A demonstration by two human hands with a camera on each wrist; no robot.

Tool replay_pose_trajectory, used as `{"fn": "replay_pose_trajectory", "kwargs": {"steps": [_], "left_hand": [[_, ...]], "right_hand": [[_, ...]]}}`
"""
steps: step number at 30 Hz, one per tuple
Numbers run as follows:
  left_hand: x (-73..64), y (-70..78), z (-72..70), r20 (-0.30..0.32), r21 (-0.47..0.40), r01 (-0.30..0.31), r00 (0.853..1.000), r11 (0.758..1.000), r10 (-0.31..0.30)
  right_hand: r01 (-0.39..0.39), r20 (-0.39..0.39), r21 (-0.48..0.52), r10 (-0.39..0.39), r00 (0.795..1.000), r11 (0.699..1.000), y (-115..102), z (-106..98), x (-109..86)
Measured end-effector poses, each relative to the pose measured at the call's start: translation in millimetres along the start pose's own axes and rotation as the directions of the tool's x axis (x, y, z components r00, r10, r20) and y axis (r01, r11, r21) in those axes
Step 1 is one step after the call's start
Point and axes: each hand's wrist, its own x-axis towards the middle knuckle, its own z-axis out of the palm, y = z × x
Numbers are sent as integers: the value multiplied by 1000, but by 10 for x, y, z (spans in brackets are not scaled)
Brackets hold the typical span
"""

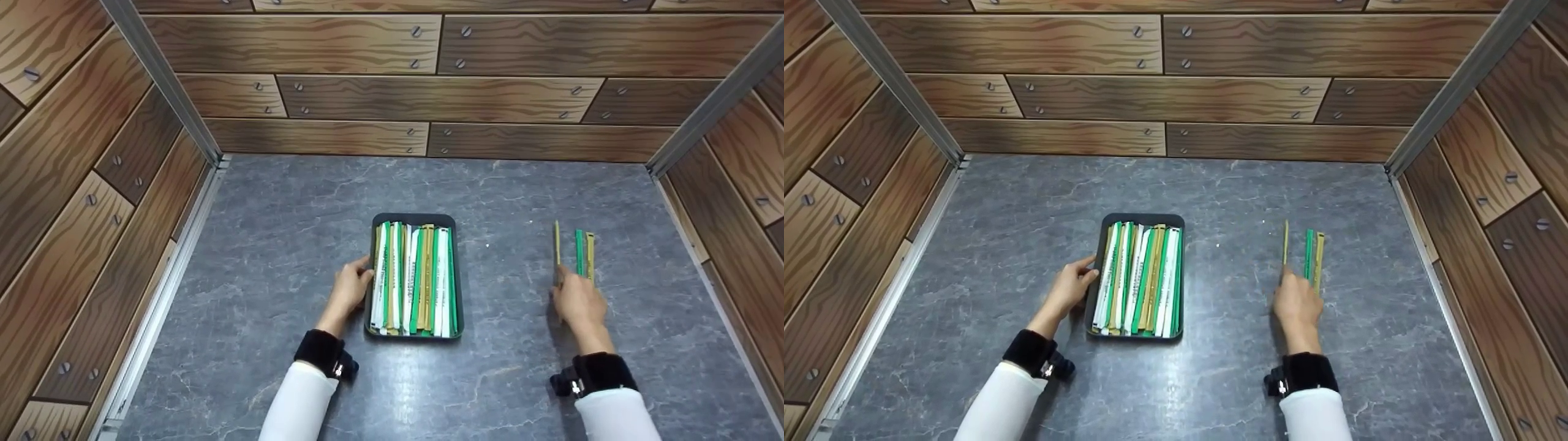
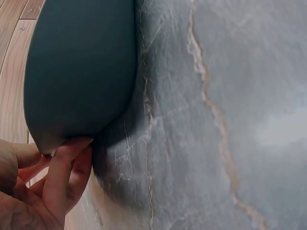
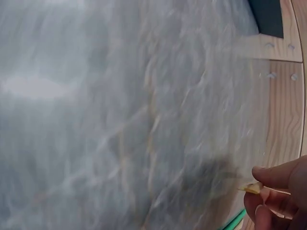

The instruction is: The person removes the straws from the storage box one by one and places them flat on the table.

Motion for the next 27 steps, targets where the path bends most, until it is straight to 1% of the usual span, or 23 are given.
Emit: {"fn": "replay_pose_trajectory", "kwargs": {"steps": [3, 6, 9, 13, 18, 21, 23, 24, 25, 27], "left_hand": [[3, -2, 4, 5, -16, 7, 1000, 1000, -6], [3, 1, 7, 13, -31, 23, 1000, 999, -22], [3, 3, 4, 15, -33, 32, 999, 999, -31], [10, 4, 0, 9, -28, 23, 1000, 999, -23], [19, 5, 12, 9, -26, 14, 1000, 1000, -14], [22, -3, 18, -1, -17, -1, 1000, 1000, 1], [19, -2, 15, -4, -4, -9, 1000, 1000, 9], [17, -2, 12, -5, 2, -13, 1000, 1000, 13], [14, -1, 10, -5, 6, -12, 1000, 1000, 12], [6, 5, 8, -4, 16, -15, 1000, 1000, 15]], "right_hand": [[-38, 31, -17, 39, 999, 999, 43, -4, 14], [-67, 35, -23, 68, 997, 997, 77, -6, 19], [-82, 39, -31, 84, 996, 996, 111, -1, 28], [-94, 48, -43, 96, 994, 995, 153, 0, 28], [-107, 22, -33, 108, 994, 994, 216, -4, 4], [-112, -6, -27, 112, 994, 993, 197, -10, -25], [-90, -38, -16, 89, 995, 996, 119, -5, -49], [-65, -56, -9, 64, 996, 998, 54, 1, -61], [-28, -80, 2, 28, 996, 1000, -25, 13, -74], [72, -131, 32, -68, 989, 997, -226, 56, -102]]}}
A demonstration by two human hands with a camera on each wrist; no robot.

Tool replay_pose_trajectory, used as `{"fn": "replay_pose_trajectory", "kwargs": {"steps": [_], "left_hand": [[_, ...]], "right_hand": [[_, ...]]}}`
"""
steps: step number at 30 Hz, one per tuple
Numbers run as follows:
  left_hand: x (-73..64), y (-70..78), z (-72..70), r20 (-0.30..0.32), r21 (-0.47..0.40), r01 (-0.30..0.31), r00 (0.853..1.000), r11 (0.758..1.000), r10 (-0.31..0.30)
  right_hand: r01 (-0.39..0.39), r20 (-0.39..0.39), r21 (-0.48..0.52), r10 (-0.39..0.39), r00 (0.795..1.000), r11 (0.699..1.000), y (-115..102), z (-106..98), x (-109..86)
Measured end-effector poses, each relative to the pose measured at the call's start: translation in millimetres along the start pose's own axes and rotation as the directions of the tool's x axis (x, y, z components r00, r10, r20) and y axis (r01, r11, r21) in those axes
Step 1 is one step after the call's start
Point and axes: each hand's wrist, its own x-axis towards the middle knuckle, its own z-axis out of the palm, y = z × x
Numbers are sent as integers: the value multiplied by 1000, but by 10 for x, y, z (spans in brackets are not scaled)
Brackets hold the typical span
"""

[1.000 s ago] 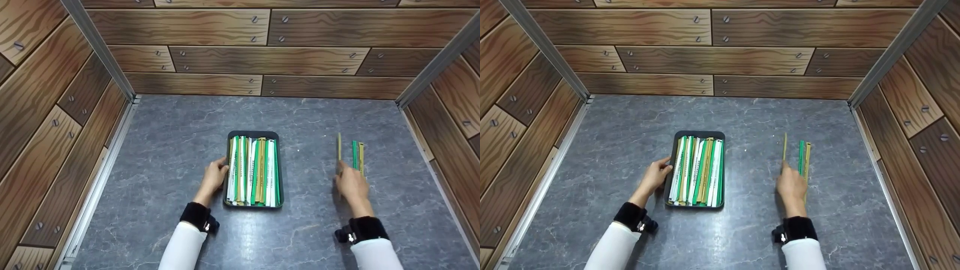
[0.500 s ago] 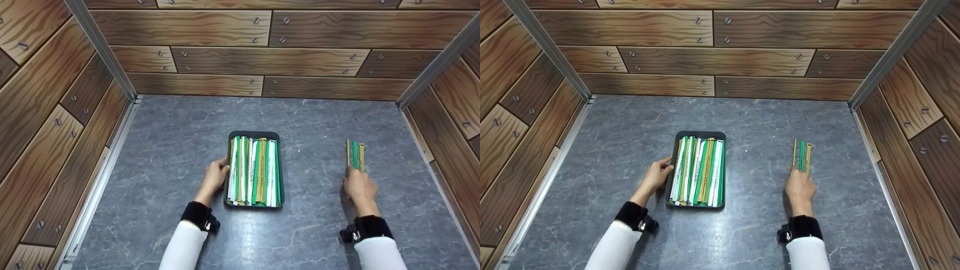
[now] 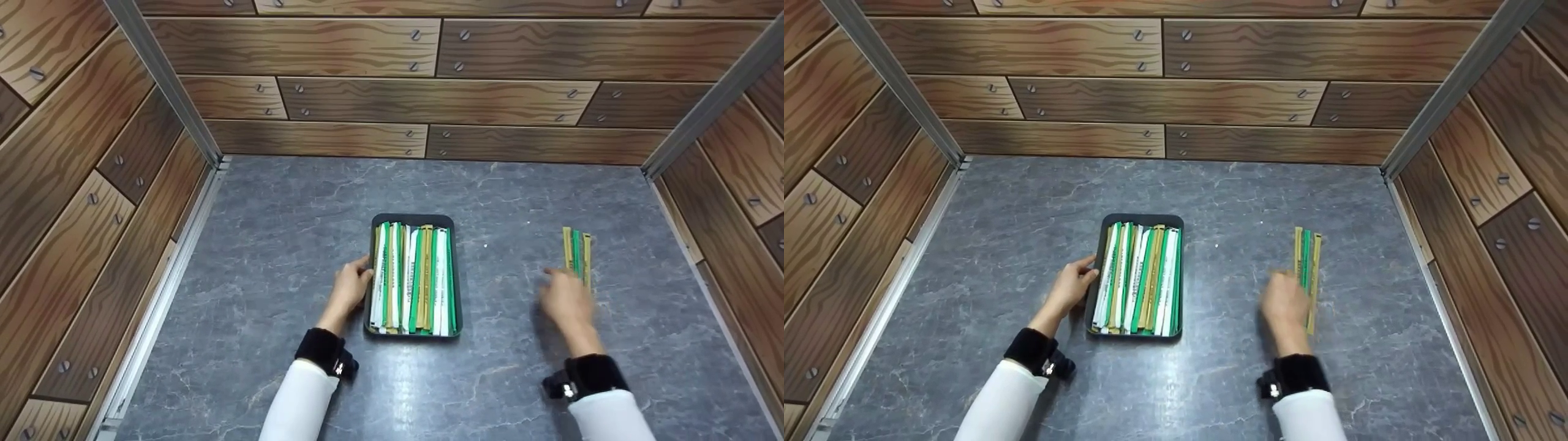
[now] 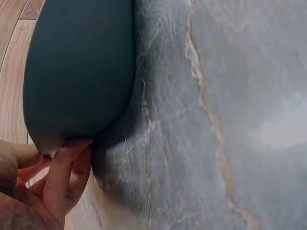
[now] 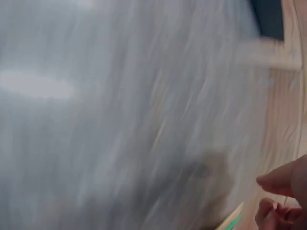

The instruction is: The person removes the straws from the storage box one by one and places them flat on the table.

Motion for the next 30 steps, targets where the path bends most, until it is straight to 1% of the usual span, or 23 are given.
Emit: {"fn": "replay_pose_trajectory", "kwargs": {"steps": [1, 3, 5, 6, 8, 10, 12, 14, 16, 19, 21, 23, 26, 28, 30], "left_hand": [[-1, 2, -2, 2, 3, 4, 1000, 1000, -4], [-4, 3, 0, -3, 4, 4, 1000, 1000, -4], [-6, 7, 4, -2, 3, 4, 1000, 1000, -4], [-6, 9, 7, -1, 2, 4, 1000, 1000, -4], [-6, 10, 13, -2, 0, 4, 1000, 1000, -4], [-6, 10, 18, 0, -5, 6, 1000, 1000, -6], [-4, 7, 24, -1, -6, 3, 1000, 1000, -3], [-4, 5, 27, -3, -6, 1, 1000, 1000, -1], [-2, 4, 29, -6, -8, 0, 1000, 1000, 0], [-1, 2, 30, -7, -7, 5, 1000, 1000, -5], [1, -1, 29, -7, -8, 10, 1000, 1000, -10], [1, -2, 27, -7, -5, 10, 1000, 1000, -10], [-1, -3, 20, -12, -1, 4, 1000, 1000, -4], [-3, -5, 18, -16, 6, -4, 1000, 1000, 4], [-3, -9, 16, -23, 21, -12, 1000, 1000, 13]], "right_hand": [[56, -18, 27, -55, 998, 998, -118, 34, -10], [160, -40, 74, -158, 987, 984, -375, 112, -34], [245, -53, 131, -240, 969, 961, -646, 199, -62], [278, -48, 158, -273, 961, 948, -779, 237, -78], [326, -27, 212, -327, 944, 921, -1026, 315, -104], [352, 9, 264, -367, 930, 898, -1241, 391, -123], [354, 66, 298, -389, 919, 887, -1416, 464, -140], [354, 109, 295, -400, 910, 887, -1546, 538, -150], [362, 137, 255, -404, 904, 897, -1632, 612, -158], [372, 161, 153, -394, 905, 916, -1702, 705, -169], [382, 183, 92, -392, 901, 920, -1723, 754, -177], [396, 206, 51, -398, 894, 917, -1737, 787, -183], [420, 232, 21, -413, 881, 907, -1748, 816, -186], [427, 230, 15, -418, 879, 904, -1752, 824, -183], [423, 221, 24, -418, 881, 906, -1754, 828, -173]]}}
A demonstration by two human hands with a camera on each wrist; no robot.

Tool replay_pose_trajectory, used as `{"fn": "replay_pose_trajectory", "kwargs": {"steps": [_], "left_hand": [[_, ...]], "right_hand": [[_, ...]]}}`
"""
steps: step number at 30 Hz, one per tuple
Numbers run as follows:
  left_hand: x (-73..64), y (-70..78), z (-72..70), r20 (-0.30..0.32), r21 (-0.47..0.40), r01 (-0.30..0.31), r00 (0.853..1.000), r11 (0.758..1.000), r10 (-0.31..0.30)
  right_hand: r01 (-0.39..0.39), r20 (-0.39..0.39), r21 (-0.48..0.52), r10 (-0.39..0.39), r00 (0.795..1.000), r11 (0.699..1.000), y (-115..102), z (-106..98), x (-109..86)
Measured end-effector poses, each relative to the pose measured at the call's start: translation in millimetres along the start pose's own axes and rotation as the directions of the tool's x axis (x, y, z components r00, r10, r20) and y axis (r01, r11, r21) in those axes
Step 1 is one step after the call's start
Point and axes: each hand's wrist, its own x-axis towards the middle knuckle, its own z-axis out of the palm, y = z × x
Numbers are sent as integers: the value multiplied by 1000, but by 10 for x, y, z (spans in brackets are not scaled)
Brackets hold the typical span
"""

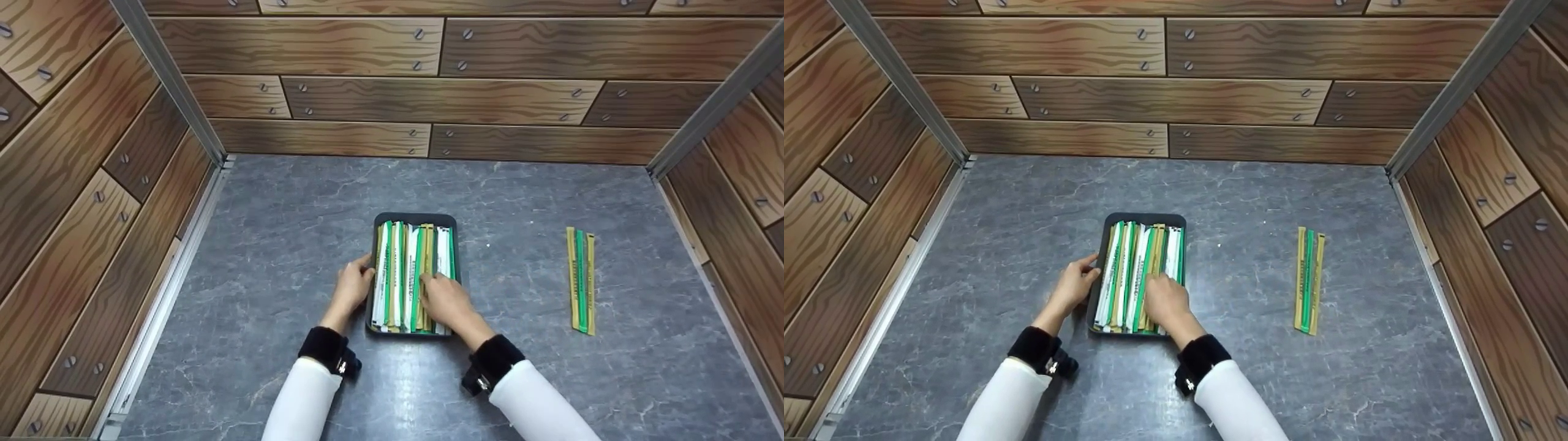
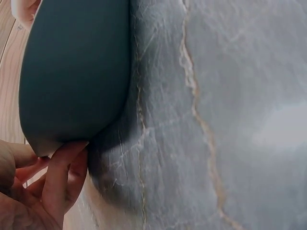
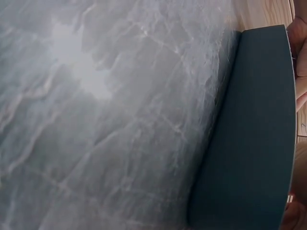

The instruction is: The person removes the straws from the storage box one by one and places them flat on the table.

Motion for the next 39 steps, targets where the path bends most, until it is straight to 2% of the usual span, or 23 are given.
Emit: {"fn": "replay_pose_trajectory", "kwargs": {"steps": [6, 9, 12, 18, 24, 31, 35, 39], "left_hand": [[3, 1, 5, -20, 31, -12, 1000, 999, 13], [0, 8, 11, -13, 22, -2, 1000, 1000, 3], [-5, 10, 18, -5, 12, 11, 1000, 1000, -10], [-7, 10, 21, -16, 1, 4, 1000, 1000, -4], [-6, 18, 28, -19, 18, -4, 1000, 1000, 5], [-8, 14, 14, -16, 45, -28, 999, 999, 29], [-11, 15, 10, -14, 21, -25, 1000, 999, 26], [-10, 23, 15, -8, 15, -17, 1000, 1000, 17]], "right_hand": [[-51, 4, 115, 51, 999, 992, 29, -25, 20], [-100, 36, 209, 95, 995, 973, 44, -52, 9], [-114, 30, 289, 110, 993, 950, 62, -98, -14], [-74, -43, 411, 100, 994, 909, 143, -225, -97], [-34, -134, 457, 107, 985, 889, 293, -357, -220], [-91, -161, 492, 193, 968, 866, 577, -473, -393], [-132, -194, 446, 239, 951, 886, 803, -514, -453], [-234, -183, 334, 307, 934, 913, 1050, -572, -526]]}}
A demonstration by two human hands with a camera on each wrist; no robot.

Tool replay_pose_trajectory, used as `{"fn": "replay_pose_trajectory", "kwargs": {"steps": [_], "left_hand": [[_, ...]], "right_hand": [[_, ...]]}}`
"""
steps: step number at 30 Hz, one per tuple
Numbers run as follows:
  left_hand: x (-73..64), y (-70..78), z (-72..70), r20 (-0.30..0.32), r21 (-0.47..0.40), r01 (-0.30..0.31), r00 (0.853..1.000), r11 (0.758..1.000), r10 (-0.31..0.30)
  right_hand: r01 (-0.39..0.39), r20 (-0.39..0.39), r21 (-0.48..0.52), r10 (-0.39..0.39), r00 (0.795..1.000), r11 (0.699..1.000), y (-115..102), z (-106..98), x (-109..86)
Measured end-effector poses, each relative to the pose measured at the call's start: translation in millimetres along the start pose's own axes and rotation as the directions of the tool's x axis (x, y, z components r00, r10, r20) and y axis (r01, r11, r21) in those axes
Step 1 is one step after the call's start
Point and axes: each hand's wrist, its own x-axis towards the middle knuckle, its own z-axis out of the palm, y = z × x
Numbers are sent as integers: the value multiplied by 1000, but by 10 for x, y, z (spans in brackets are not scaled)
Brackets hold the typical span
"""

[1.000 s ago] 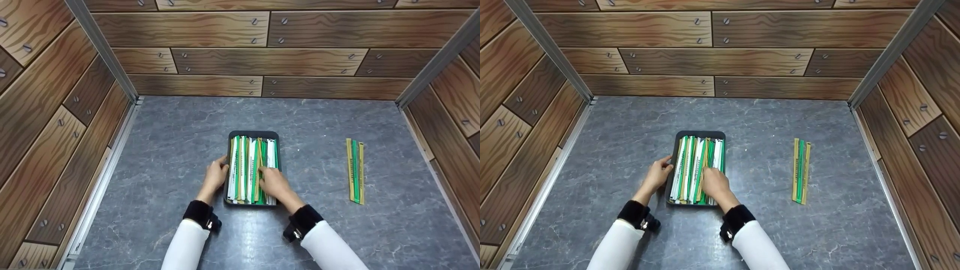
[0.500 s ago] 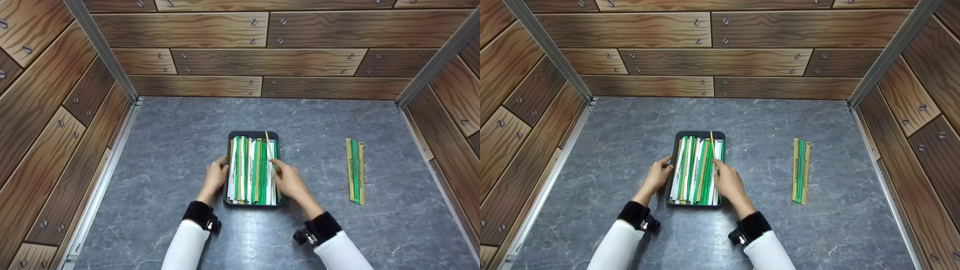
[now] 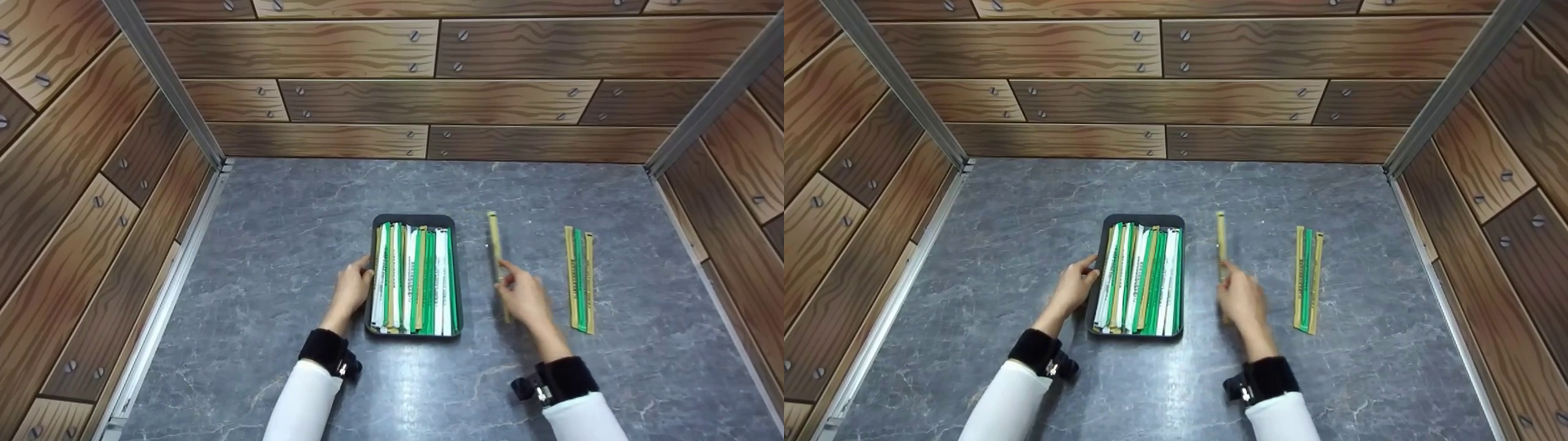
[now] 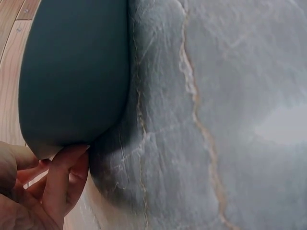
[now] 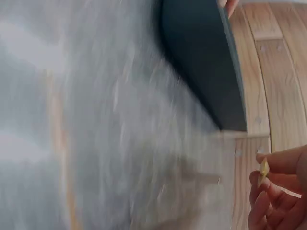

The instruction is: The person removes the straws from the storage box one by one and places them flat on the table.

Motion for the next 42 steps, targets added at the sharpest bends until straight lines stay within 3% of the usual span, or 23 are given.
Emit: {"fn": "replay_pose_trajectory", "kwargs": {"steps": [5, 9, 20, 29, 37, 42], "left_hand": [[-2, 13, 7, 12, -11, 11, 1000, 1000, -11], [-3, 22, 13, 20, -19, 16, 1000, 1000, -16], [4, 26, 44, 31, -13, 10, 999, 1000, -9], [35, 14, 37, 29, -11, -3, 1000, 1000, 4], [43, -1, -34, 65, -48, 15, 998, 999, -12], [16, -17, -94, 109, -76, 45, 993, 996, -36]], "right_hand": [[-99, 1, -156, 100, 995, 983, 292, -200, 9], [-169, -22, -259, 169, 985, 951, 488, -333, 21], [-333, 15, -317, 356, 934, 888, 739, -510, 89], [-323, 46, -336, 358, 933, 885, 810, -498, 67], [-349, 69, -332, 392, 918, 876, 835, -506, 19], [-341, 16, -305, 363, 932, 889, 706, -447, -19]]}}
